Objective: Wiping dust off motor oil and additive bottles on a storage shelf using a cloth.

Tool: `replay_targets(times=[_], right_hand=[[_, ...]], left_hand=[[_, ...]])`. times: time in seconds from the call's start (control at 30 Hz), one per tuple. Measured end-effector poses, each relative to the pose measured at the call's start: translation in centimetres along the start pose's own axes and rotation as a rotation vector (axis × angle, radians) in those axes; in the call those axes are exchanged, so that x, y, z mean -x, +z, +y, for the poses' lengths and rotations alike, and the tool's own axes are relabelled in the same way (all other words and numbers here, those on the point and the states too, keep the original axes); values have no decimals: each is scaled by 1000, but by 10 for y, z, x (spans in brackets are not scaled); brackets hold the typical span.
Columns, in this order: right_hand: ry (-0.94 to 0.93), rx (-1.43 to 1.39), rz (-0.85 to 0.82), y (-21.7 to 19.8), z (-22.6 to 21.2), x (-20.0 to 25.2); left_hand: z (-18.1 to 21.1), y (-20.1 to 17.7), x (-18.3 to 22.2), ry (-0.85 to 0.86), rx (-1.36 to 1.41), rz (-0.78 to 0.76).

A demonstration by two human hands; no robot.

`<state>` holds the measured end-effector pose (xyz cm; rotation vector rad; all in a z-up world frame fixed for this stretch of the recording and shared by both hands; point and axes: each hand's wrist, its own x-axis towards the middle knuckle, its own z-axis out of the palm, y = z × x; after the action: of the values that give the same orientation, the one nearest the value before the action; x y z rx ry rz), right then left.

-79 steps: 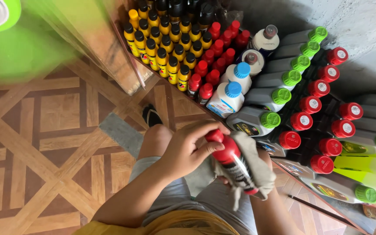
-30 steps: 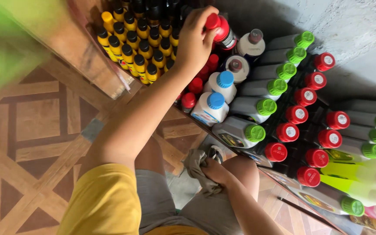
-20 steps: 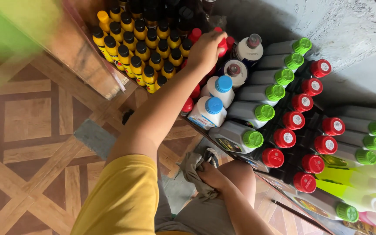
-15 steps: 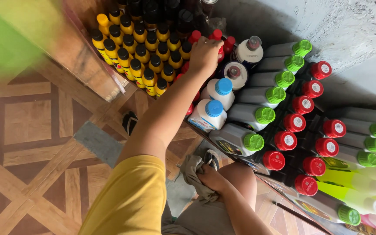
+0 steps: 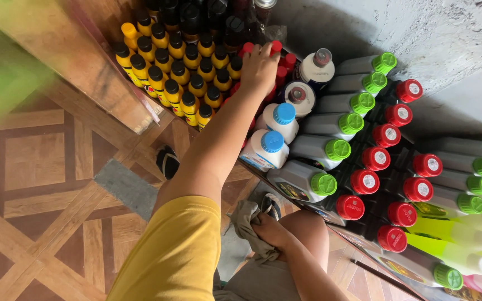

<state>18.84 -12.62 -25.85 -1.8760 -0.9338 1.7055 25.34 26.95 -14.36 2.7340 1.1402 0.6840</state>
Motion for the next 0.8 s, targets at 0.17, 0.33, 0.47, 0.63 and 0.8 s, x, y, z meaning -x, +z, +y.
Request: replay_targets(times=[0.17,0.33,0.47,0.63,0.8], right_hand=[[-7,19,-3,-2,6,-4],[-17,39,29,-1,3,-3],[-44,-32,6,0,5,-5],[-188,-127,-51,-4,14,3],[-402,-545,-28,-16,9,39]], left_hand=[[-11,18,-6,-120,189,-216],[-14,23,-17,-270,357,-264],[-17,-9,-15,-63,252,-125],[-24,-128,32,295,302,336],[-21,-274,148,316,622,460]])
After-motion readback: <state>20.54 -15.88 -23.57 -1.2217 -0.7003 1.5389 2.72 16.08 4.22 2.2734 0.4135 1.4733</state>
